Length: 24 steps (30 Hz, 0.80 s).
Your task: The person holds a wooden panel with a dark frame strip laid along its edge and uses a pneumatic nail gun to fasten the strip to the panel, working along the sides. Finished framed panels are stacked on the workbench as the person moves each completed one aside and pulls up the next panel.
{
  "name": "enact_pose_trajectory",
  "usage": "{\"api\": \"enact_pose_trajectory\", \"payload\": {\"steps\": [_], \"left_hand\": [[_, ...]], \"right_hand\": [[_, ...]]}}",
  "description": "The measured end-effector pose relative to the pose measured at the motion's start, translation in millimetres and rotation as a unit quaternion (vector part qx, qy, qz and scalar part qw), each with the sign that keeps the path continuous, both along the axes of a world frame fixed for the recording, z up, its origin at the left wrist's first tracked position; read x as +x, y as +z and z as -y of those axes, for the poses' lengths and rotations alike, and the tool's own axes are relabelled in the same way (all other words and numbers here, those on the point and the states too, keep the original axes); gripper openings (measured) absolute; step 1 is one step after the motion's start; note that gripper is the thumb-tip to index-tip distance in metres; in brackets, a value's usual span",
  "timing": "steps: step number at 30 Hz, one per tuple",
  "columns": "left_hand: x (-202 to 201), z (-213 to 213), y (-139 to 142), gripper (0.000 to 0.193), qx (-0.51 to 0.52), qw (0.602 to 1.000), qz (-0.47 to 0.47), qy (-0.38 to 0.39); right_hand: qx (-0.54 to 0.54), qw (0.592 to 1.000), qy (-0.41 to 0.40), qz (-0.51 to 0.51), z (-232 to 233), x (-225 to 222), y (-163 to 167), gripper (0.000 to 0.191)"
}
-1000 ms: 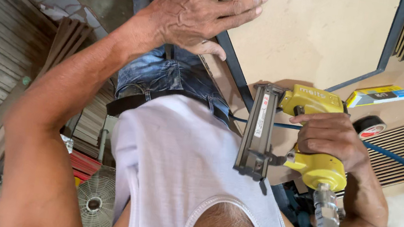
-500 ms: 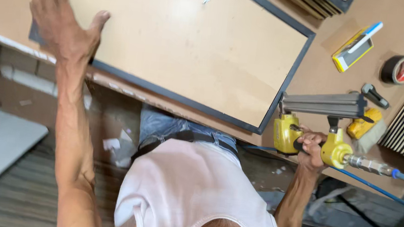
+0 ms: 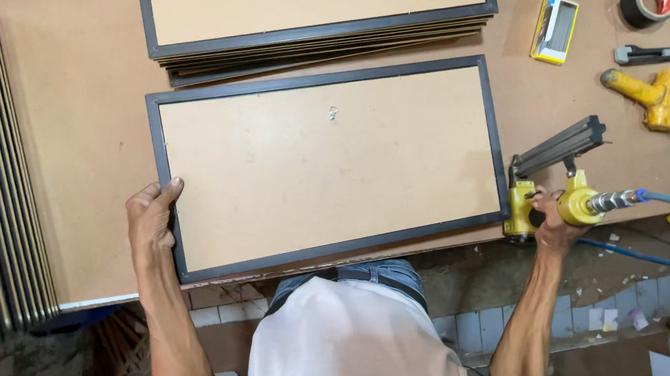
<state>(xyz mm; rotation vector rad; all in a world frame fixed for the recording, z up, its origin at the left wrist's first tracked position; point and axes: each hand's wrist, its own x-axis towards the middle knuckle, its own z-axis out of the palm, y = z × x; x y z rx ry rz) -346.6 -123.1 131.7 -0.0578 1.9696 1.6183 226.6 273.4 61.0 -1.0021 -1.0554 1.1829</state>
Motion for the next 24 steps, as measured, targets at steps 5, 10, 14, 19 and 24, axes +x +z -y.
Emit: {"api": "enact_pose_trajectory", "payload": {"steps": [5, 10, 14, 19, 24], "left_hand": [[-36, -32, 13, 0.022, 0.138, 0.989, 0.041, -0.038], [-102, -88, 23, 0.019, 0.183, 0.982, 0.017, -0.047], [-159, -148, 16, 0.011, 0.175, 0.982, -0.055, -0.033], [-196, -223, 29, 0.019, 0.139, 0.987, -0.084, 0.0], [-208, -262, 45, 0.027, 0.085, 0.991, -0.098, 0.029]], "right_hand": [[0.051, 0.999, 0.006, 0.019, 14, -19, 24, 0.028], [0.056, 0.997, -0.018, 0.054, 23, -32, 42, 0.022], [0.084, 0.994, -0.012, 0.073, 21, -32, 41, 0.017], [0.006, 1.0, -0.008, 0.016, 15, -18, 29, 0.019], [-0.005, 0.999, -0.034, 0.04, 10, -5, 18, 0.017]]}}
